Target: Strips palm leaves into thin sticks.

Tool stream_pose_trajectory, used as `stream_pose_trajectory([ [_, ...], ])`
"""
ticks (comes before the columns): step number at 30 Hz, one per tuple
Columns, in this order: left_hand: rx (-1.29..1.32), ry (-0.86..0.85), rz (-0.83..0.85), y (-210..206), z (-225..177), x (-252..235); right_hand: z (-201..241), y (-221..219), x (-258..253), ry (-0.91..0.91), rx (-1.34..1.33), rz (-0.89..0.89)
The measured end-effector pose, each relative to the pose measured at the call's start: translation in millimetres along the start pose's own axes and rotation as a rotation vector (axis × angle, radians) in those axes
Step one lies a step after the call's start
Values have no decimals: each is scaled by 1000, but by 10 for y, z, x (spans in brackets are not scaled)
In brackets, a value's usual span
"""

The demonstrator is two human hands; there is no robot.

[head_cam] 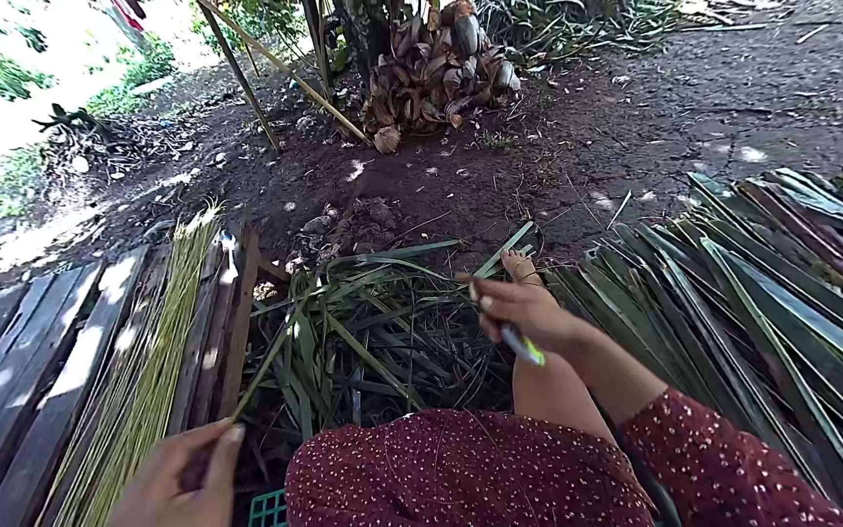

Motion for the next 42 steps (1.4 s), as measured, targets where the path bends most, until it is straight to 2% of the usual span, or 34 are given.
stream_pose_trajectory([
  [2,103,-75,-8,-417,-349,-133,67,-776,107,50,-32,270],
  [3,146,-101,-1,-611,-501,-188,95,-1037,159,89,-92,345],
  [5,212,-142,13,-910,-728,-255,128,-1267,206,162,-276,363],
  [6,241,-156,21,-999,-793,-270,138,-1231,201,203,-357,293],
  [9,304,-174,88,-1071,-772,-247,176,-716,221,295,-481,-45],
  [14,152,-162,151,-819,-289,32,214,599,496,426,-614,-519],
  [16,146,-126,146,-697,-118,142,238,972,664,476,-711,-623],
  [19,167,-112,105,-633,-64,210,263,1149,785,510,-809,-706],
  [22,224,-84,80,-723,-217,166,282,777,626,437,-581,-555],
  [27,365,-37,91,-989,-587,55,68,-715,362,138,-271,39],
  [29,393,-46,76,-1051,-725,27,-15,-1162,369,110,-251,206],
  [31,414,-55,64,-1096,-845,11,-55,-1414,386,115,-271,279],
  [33,423,-75,52,-1114,-948,10,-47,-1515,411,154,-287,297],
  [37,419,-115,26,-1077,-1091,18,44,-1447,487,314,-251,219],
  [40,396,-146,30,-1041,-1130,19,132,-1230,530,427,-250,66],
  [42,400,-154,45,-988,-1124,28,173,-930,515,426,-320,-38],
])
Point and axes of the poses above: each hand's wrist, its own x-axis away from the middle knuckle, its own y-axis out of the back of the hand, z = x × y, the point moved 10 cm from there along -x, towards the middle knuckle, and after that the axes turned 14 degrees about -y, right-handed, at the moved point
